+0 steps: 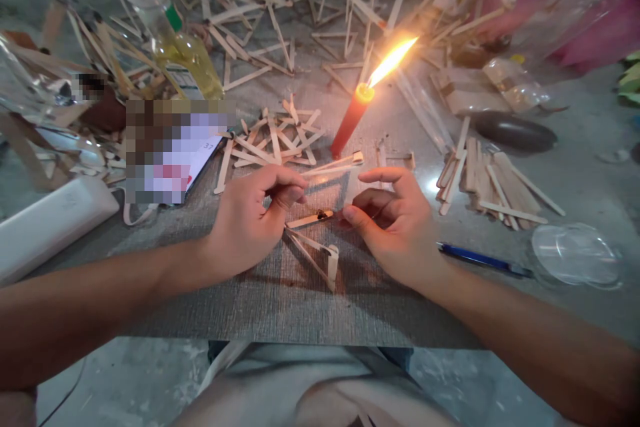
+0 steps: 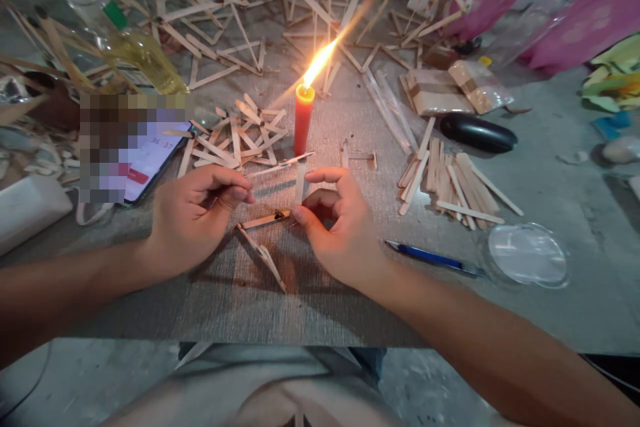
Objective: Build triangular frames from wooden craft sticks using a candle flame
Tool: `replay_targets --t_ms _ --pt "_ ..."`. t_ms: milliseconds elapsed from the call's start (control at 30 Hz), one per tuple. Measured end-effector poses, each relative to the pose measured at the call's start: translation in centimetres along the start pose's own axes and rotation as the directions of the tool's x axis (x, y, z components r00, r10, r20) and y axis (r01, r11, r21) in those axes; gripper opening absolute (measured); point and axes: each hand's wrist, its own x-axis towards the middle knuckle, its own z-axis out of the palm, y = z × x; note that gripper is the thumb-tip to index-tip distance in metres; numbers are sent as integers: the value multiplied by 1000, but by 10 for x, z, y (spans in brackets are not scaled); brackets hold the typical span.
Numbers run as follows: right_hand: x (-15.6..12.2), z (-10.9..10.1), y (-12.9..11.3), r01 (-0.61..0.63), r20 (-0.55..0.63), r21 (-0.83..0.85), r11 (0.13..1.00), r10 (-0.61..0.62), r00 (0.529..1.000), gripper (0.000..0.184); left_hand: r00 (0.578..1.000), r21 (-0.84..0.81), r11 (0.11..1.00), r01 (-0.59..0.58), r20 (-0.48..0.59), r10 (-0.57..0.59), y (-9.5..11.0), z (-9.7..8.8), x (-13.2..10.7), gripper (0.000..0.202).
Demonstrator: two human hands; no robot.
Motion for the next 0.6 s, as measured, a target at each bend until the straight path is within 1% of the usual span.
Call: replay_targets --t_ms 133,233,267,333,367,433,500,533,600 --pt "1 0 0 -9 -1 -2 1000 9 1000 40 998 -79 995 56 36 -53 -1 3 0 16" --pt "0 1 0 -34 8 24 999 34 999 40 997 -112 992 62 47 -57 -1 3 1 8" --pt "0 1 0 -47 12 35 998 47 999 40 997 -97 994 58 55 -53 -1 2 2 11" --pt "-1 3 0 -79 19 54 995 78 997 42 997 -30 999 32 68 -30 0 0 3 21" --pt "-2 3 1 -90 20 63 994 89 996 42 997 2 1000 7 71 -7 0 0 4 23" --pt "-3 4 1 -102 20 85 991 100 995 43 996 29 998 -52 80 50 -1 0 5 19" --pt "-3 5 2 -105 25 95 990 103 994 42 991 3 997 -78 105 77 -2 1 4 16" --pt "-3 5 2 -103 28 96 990 101 994 42 990 -15 998 -67 121 68 -3 2 3 17" --pt "-4 6 2 -101 30 94 990 99 995 41 990 -63 998 -6 144 15 -6 5 1 17"
